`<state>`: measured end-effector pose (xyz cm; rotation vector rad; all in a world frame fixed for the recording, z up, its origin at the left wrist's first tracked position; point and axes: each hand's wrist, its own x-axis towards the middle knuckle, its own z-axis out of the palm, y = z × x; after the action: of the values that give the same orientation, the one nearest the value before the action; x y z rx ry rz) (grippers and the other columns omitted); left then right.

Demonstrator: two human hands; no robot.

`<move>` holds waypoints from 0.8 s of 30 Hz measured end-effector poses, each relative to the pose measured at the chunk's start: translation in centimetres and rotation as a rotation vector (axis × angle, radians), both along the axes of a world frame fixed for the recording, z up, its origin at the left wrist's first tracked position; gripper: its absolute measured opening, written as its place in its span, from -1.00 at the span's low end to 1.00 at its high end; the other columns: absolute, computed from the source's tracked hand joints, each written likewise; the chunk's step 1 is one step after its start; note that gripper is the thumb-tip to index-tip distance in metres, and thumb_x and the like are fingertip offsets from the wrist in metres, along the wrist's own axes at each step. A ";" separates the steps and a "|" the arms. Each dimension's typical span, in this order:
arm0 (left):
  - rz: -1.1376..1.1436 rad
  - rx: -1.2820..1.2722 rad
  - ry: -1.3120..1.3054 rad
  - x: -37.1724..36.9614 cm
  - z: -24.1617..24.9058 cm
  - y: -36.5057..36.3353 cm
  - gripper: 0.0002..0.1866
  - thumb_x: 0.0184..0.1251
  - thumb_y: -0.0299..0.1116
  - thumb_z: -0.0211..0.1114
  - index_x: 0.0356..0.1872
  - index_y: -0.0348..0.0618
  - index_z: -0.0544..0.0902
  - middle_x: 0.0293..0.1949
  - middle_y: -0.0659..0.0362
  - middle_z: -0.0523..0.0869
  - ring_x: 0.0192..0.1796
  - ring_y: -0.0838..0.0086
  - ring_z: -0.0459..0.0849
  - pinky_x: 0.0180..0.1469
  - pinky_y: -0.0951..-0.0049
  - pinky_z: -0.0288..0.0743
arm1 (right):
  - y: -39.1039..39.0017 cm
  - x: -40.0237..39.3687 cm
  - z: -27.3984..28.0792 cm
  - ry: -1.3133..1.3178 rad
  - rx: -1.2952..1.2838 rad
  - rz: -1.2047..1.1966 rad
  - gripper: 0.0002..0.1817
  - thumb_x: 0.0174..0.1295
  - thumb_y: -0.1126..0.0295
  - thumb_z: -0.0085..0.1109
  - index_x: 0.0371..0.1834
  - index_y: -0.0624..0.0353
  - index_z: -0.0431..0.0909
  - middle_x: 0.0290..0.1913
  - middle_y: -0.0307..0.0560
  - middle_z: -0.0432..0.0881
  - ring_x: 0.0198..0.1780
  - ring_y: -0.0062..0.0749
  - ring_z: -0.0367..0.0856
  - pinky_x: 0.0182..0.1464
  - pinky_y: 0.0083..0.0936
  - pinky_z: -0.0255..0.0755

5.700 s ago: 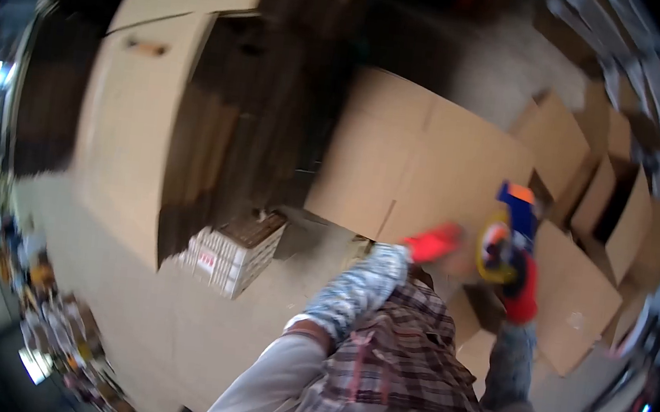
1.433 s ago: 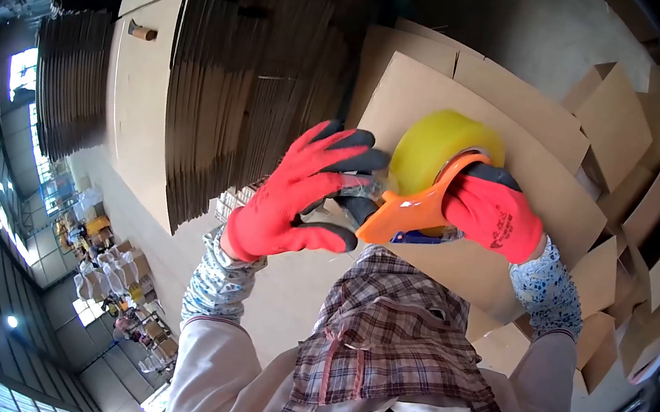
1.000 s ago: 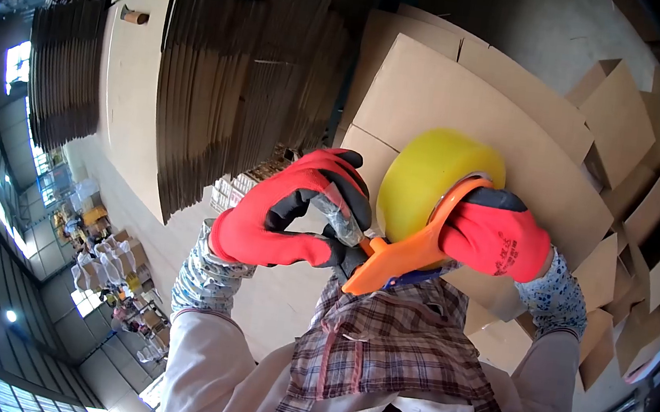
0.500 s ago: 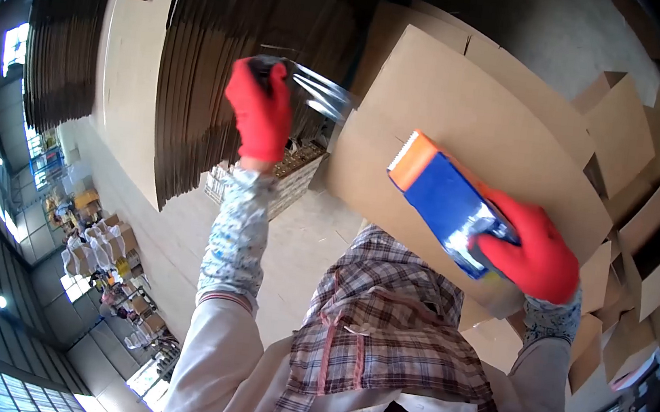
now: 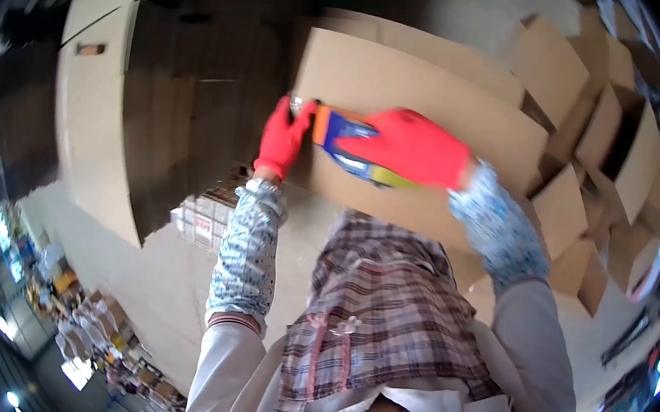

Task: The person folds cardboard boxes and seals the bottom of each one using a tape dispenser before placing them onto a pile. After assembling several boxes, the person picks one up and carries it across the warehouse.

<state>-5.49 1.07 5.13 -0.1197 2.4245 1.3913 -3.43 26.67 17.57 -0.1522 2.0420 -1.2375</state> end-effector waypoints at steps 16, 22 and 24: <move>0.030 -0.232 0.143 0.1 -2.1 1.5 -0.55 0.47 -0.10 0.10 0.08 -0.32 0.56 -0.08 -0.07 0.70 -0.01 0.25 0.65 0.07 0.36 0.44 | 26.2 18.2 -9.4 -0.027 0.437 -0.137 -0.33 0.25 -0.20 -0.06 0.13 0.19 0.46 0.09 0.06 0.53 0.13 -0.12 0.50 0.15 -0.26 0.37; -0.077 0.010 0.116 -1.9 -5.3 -1.7 -0.50 0.49 -0.09 0.05 0.18 -0.37 0.48 0.06 -0.07 0.63 0.10 0.29 0.58 0.21 0.41 0.35 | 19.5 18.7 -10.4 0.052 0.463 -0.938 -0.54 0.30 0.03 -0.03 0.06 0.16 0.42 -0.10 0.15 0.64 -0.03 0.07 0.59 0.02 -0.19 0.43; 0.035 0.191 -0.096 -0.7 -5.1 -2.9 -0.38 0.49 0.07 -0.08 0.26 -0.30 0.42 0.15 0.05 0.58 0.15 0.36 0.53 0.28 0.44 0.29 | 16.1 18.6 -11.8 0.080 0.703 -0.944 -0.55 0.29 0.05 0.00 0.00 0.22 0.42 -0.18 0.18 0.64 -0.10 0.09 0.60 -0.05 -0.14 0.45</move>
<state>-6.24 -1.79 0.07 -0.1780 2.2089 1.5865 15.21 42.80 5.72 1.2196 2.5723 -0.8894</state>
